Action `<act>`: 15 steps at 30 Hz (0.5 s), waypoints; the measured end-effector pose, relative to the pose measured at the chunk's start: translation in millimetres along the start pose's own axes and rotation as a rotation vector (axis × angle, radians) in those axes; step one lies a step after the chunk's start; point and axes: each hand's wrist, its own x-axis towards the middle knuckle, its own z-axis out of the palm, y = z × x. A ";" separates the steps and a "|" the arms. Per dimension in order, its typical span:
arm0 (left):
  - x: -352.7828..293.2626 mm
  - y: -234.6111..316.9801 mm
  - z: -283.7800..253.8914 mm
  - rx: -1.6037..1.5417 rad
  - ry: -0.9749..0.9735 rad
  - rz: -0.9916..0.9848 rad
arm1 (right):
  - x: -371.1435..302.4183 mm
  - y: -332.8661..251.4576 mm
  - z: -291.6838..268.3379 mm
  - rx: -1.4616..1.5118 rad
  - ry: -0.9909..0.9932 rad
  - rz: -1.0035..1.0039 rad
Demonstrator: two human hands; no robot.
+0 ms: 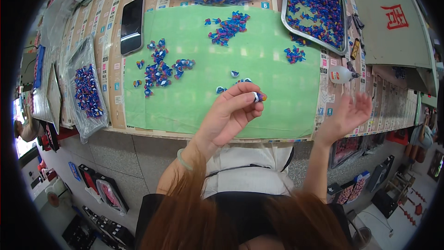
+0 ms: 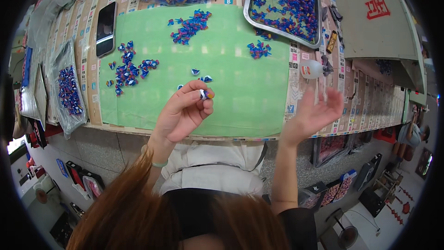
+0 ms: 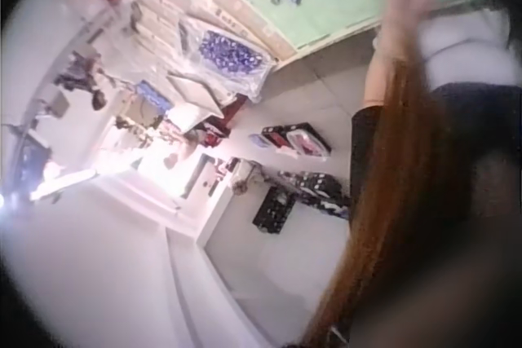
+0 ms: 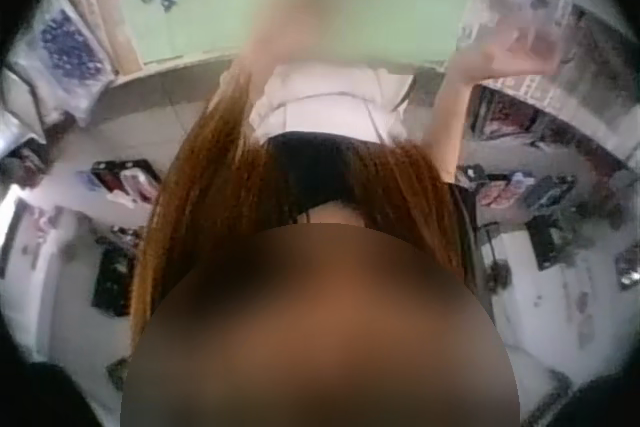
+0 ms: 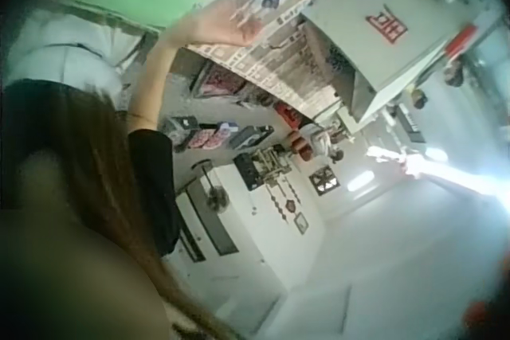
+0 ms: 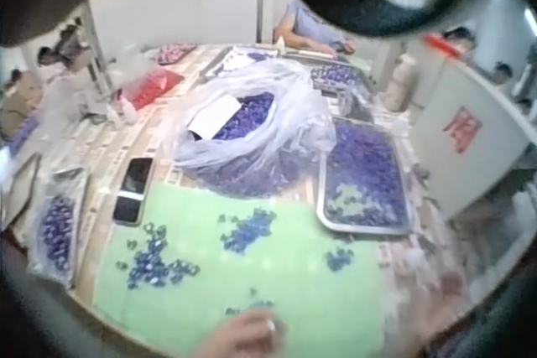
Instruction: The recorder applies glue to small blue toy components and assembles them.
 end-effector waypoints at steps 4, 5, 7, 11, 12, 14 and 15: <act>5.0 -4.1 -13.6 -0.115 -0.097 -0.021 | 20.4 44.5 -17.9 -0.136 -0.035 0.232; 6.3 -4.7 -14.3 -0.122 -0.110 -0.008 | 21.0 51.0 -19.6 -0.061 -0.152 0.324; 6.7 -5.3 -11.0 -0.057 -0.042 0.008 | 22.2 58.3 -24.0 -0.029 -0.199 0.417; 3.0 -0.3 -12.8 0.044 0.110 0.043 | 23.0 77.3 -27.0 0.040 -0.240 0.525; 4.1 0.0 -11.8 0.047 0.093 0.029 | 21.8 76.3 -25.6 0.061 -0.236 0.535; 1.2 3.8 -10.5 0.052 0.145 0.075 | 19.1 60.6 -15.6 0.110 -0.159 0.577; 3.0 3.7 -10.4 0.054 0.144 0.074 | 18.4 48.6 -13.6 0.321 -0.153 0.650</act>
